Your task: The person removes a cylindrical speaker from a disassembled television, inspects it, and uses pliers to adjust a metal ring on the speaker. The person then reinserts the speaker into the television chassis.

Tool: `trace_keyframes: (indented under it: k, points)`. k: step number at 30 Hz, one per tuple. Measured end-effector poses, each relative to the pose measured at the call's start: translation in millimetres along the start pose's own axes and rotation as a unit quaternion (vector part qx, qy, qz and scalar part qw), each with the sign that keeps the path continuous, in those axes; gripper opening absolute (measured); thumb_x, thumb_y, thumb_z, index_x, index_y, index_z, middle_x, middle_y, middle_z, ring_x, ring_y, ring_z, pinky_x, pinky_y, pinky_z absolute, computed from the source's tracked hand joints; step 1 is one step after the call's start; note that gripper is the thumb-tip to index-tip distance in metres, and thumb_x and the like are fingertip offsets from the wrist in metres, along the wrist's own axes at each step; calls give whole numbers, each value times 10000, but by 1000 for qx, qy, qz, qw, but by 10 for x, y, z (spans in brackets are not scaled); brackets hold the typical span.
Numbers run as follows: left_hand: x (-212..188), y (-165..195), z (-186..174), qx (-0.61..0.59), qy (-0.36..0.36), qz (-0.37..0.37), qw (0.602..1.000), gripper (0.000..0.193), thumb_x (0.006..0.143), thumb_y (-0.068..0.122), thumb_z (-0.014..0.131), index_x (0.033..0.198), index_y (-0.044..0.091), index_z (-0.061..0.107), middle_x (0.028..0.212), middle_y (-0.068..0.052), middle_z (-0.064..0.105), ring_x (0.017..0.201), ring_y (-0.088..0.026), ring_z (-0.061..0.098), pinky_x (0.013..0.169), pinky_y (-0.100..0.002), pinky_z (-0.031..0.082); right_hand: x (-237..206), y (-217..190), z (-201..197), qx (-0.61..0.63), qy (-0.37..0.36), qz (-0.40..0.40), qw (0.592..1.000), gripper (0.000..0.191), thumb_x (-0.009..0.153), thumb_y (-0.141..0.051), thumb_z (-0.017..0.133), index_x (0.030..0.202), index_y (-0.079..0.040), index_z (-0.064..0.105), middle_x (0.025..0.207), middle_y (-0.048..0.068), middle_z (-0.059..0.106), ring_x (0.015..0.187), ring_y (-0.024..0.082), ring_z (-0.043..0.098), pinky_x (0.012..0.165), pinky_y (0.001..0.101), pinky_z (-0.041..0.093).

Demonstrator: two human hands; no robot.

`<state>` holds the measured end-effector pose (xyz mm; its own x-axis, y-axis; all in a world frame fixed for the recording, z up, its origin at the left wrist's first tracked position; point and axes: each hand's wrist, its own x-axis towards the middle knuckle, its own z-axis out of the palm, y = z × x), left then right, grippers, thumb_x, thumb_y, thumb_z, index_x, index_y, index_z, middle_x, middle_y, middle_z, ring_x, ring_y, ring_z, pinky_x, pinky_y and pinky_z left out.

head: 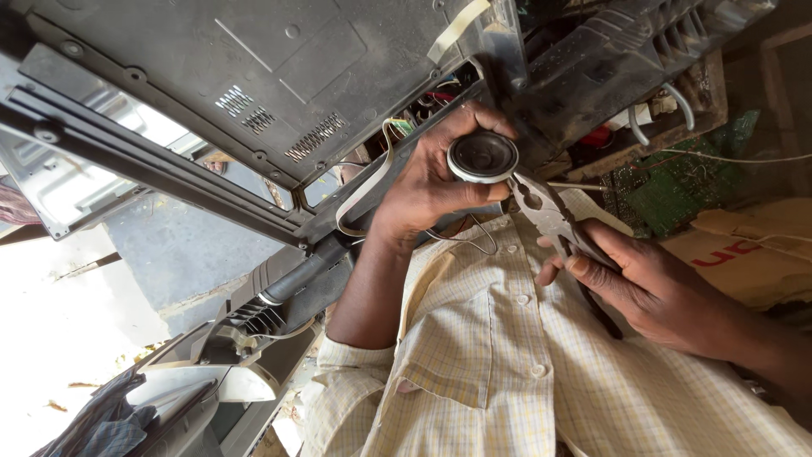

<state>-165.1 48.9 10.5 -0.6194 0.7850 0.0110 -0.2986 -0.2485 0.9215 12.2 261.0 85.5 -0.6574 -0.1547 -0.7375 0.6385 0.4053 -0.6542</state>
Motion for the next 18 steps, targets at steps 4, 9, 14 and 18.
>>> trace_keyframes:
  k: [4,9,14,18]
  points:
    - [-65,27,-14,36,-4,10,999,440,803,103,885,1198,57,699,1148,-29,683,1095,-134,647,995,-260,510,7,8,78,38,-9,-25,999,403,1027,-283,457,1375,-110,564,1038,9,728,631,115,565,564,318,573]
    - [-180,-37,-56,-19,-4,-25,999,568,833,105,920,1344,42,679,1320,-86,696,1192,-189,676,1085,-326,554,24,39,121,32,-8,8,999,421,993,-333,478,1355,-142,577,974,1,692,637,117,626,595,321,588]
    - [-155,-63,-115,-17,-22,-12,1000,659,867,52,887,1462,47,605,1453,-93,607,1332,-197,606,1172,-341,497,66,71,132,64,-11,-18,998,437,1035,-292,447,1425,-124,551,1038,23,690,678,128,594,606,321,599]
    - [-120,-35,-52,11,-31,-15,999,616,883,30,860,1446,35,610,1422,-93,622,1319,-193,602,1160,-330,479,-5,65,78,62,-10,-19,998,454,1041,-288,441,1460,-136,524,1055,21,685,682,128,592,611,321,597]
